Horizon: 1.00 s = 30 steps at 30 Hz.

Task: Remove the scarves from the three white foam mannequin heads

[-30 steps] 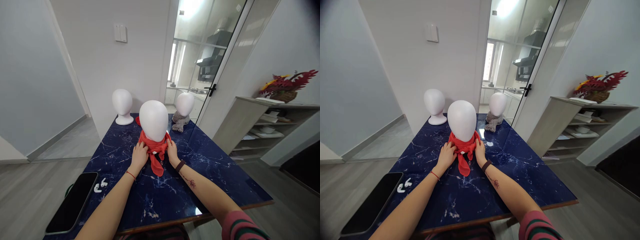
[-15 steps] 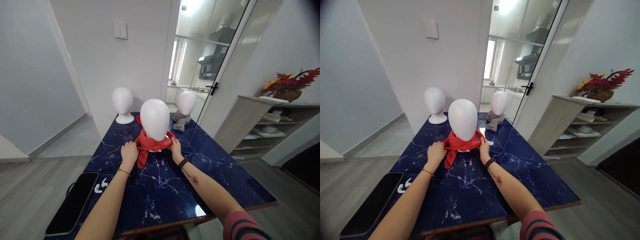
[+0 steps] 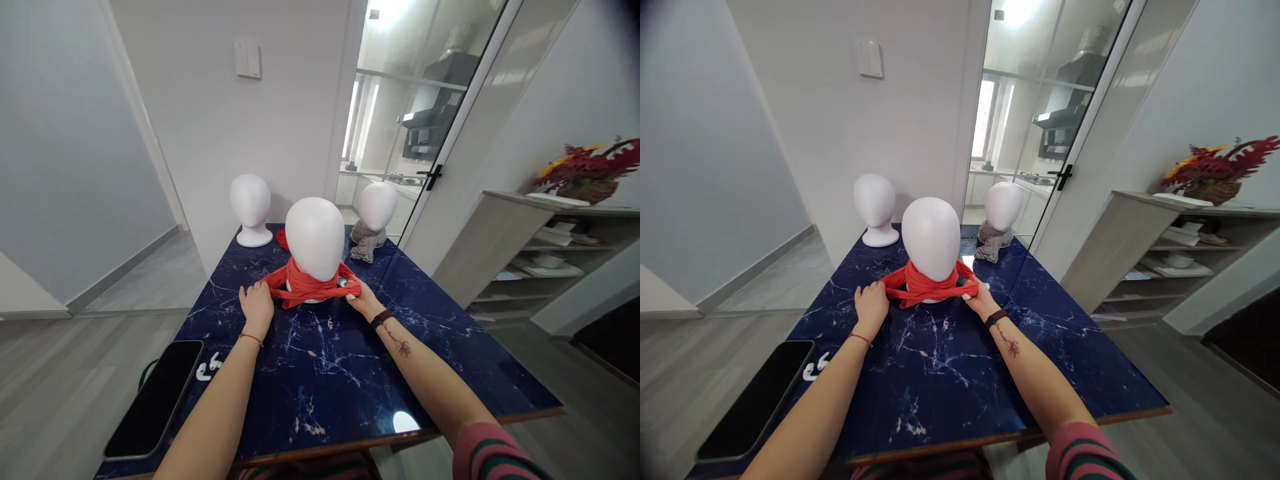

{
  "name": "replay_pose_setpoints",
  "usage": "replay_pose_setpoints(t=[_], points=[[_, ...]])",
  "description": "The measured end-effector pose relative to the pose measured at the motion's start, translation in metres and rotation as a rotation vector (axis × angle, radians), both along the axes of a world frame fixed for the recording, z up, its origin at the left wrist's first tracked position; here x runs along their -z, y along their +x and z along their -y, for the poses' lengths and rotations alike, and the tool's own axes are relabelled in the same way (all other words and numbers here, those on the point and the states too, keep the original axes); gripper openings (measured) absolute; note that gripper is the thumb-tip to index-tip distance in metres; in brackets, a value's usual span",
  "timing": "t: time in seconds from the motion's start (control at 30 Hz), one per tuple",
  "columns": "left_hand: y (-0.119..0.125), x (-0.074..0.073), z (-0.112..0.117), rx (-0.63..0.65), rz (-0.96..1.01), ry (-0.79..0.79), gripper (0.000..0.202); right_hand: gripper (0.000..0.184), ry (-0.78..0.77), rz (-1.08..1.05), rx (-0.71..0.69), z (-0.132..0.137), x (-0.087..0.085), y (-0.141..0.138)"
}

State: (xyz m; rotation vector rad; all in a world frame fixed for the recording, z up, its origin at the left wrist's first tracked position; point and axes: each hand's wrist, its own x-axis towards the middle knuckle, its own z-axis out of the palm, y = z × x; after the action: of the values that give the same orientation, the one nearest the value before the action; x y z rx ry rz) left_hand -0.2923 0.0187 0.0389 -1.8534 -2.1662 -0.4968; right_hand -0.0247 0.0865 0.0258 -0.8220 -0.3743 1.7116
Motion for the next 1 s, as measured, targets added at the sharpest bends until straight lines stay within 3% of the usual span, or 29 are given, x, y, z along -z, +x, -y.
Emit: replay_pose_setpoints(t=[0.1,0.23,0.33,0.5,0.63,0.73,0.83,1.0], points=[[0.005,0.003,0.0,0.063,0.013,-0.019,0.036,0.032,-0.002,-0.073,-0.061,0.005,-0.005,0.001],[0.019,0.005,-0.001,0.245,0.082,-0.108,0.039,0.03,0.008,-0.114,-0.125,0.011,-0.008,-0.004],[0.024,0.004,-0.001,0.34,0.063,-0.127,0.032,0.033,-0.003,-0.035,-0.169,0.014,-0.009,-0.006],[0.014,-0.004,0.002,0.213,-0.011,-0.085,0.033,0.05,0.106,0.269,-0.375,0.018,-0.009,0.0],[0.0,-0.006,0.004,0.06,-0.011,-0.046,0.036,0.053,0.122,0.259,-0.475,0.018,-0.014,0.014],[-0.001,-0.003,0.001,0.034,0.07,-0.016,0.036,0.049,0.18,0.192,-0.422,0.011,-0.018,0.029],[0.01,0.004,-0.005,0.151,0.23,-0.011,0.041,0.036,0.265,0.18,-0.287,0.005,-0.021,0.042],[0.034,0.018,-0.01,0.278,0.394,-0.013,0.053,0.021,0.29,0.736,-0.072,0.002,-0.023,0.047]])
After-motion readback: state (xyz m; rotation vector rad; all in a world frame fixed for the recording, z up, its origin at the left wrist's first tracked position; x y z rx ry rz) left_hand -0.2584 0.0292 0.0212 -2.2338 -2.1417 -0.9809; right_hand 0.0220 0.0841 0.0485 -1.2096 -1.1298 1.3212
